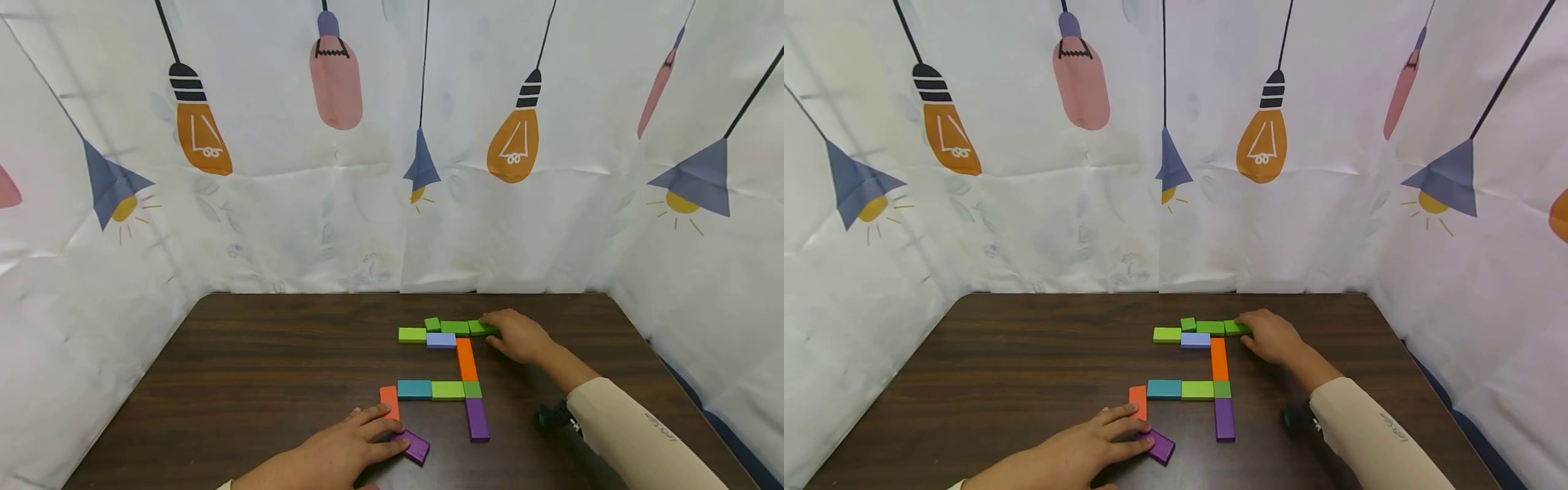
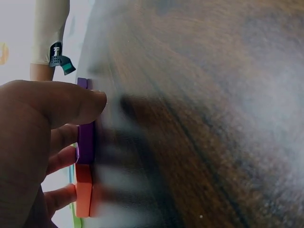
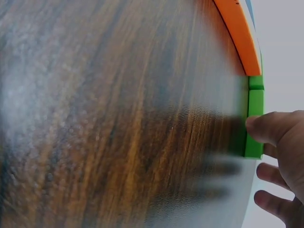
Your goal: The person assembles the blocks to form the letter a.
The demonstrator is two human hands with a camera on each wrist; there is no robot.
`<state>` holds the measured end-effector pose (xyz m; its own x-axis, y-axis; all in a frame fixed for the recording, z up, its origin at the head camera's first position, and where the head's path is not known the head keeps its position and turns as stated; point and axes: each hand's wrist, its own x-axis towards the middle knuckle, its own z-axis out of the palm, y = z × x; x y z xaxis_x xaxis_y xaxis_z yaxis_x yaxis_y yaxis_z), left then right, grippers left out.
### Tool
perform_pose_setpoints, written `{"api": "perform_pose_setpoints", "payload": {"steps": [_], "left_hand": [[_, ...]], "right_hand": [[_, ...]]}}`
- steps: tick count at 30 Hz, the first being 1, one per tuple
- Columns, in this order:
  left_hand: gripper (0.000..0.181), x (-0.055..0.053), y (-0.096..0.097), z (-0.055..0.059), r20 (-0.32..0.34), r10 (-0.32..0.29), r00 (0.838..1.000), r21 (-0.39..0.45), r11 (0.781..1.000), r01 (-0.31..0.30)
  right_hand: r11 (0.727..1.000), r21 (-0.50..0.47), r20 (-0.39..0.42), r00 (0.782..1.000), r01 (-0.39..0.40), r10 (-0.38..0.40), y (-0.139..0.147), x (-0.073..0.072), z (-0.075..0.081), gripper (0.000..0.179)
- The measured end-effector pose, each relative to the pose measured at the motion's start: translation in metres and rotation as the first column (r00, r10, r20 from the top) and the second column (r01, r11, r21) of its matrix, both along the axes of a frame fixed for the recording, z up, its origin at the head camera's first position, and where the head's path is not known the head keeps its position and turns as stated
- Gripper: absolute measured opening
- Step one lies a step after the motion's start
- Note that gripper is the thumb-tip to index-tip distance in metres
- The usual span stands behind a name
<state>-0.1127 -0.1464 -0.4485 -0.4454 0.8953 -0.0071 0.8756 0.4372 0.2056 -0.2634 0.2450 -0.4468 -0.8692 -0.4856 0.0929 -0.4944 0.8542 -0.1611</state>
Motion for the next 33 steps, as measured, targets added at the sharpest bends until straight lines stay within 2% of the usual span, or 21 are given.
{"api": "perform_pose_setpoints", "payload": {"steps": [9,17,21,24,30,33], "left_hand": [[0.079,0.003,0.001,-0.003,-0.03,0.019,0.999,0.012,1.0,-0.018],[0.081,0.003,0.001,-0.004,-0.017,0.021,1.0,-0.006,1.0,-0.021],[0.082,0.003,0.001,-0.003,-0.008,0.031,0.999,-0.021,0.999,-0.031],[0.079,0.002,0.001,-0.003,-0.008,0.035,0.999,-0.026,0.999,-0.035],[0.072,0.003,0.002,-0.002,-0.008,0.028,1.0,-0.035,0.999,-0.029],[0.074,0.004,0.002,-0.002,-0.02,0.024,1.0,-0.035,0.999,-0.025]], "right_hand": [[0.999,0.001,-0.013,0.999,0.046,-0.046,0.003,0.004,0.0,0.031],[0.996,-0.086,-0.124,0.992,0.022,-0.033,0.006,0.025,0.008,0.032],[0.991,-0.132,-0.146,0.989,-0.03,0.01,0.002,0.039,0.015,0.032],[0.984,-0.148,-0.162,0.984,-0.098,0.074,-0.002,0.05,0.018,0.032],[0.954,-0.169,-0.223,0.953,-0.247,0.207,-0.009,0.067,0.017,0.033],[0.942,-0.173,-0.23,0.941,-0.289,0.247,-0.013,0.075,0.016,0.033]]}}
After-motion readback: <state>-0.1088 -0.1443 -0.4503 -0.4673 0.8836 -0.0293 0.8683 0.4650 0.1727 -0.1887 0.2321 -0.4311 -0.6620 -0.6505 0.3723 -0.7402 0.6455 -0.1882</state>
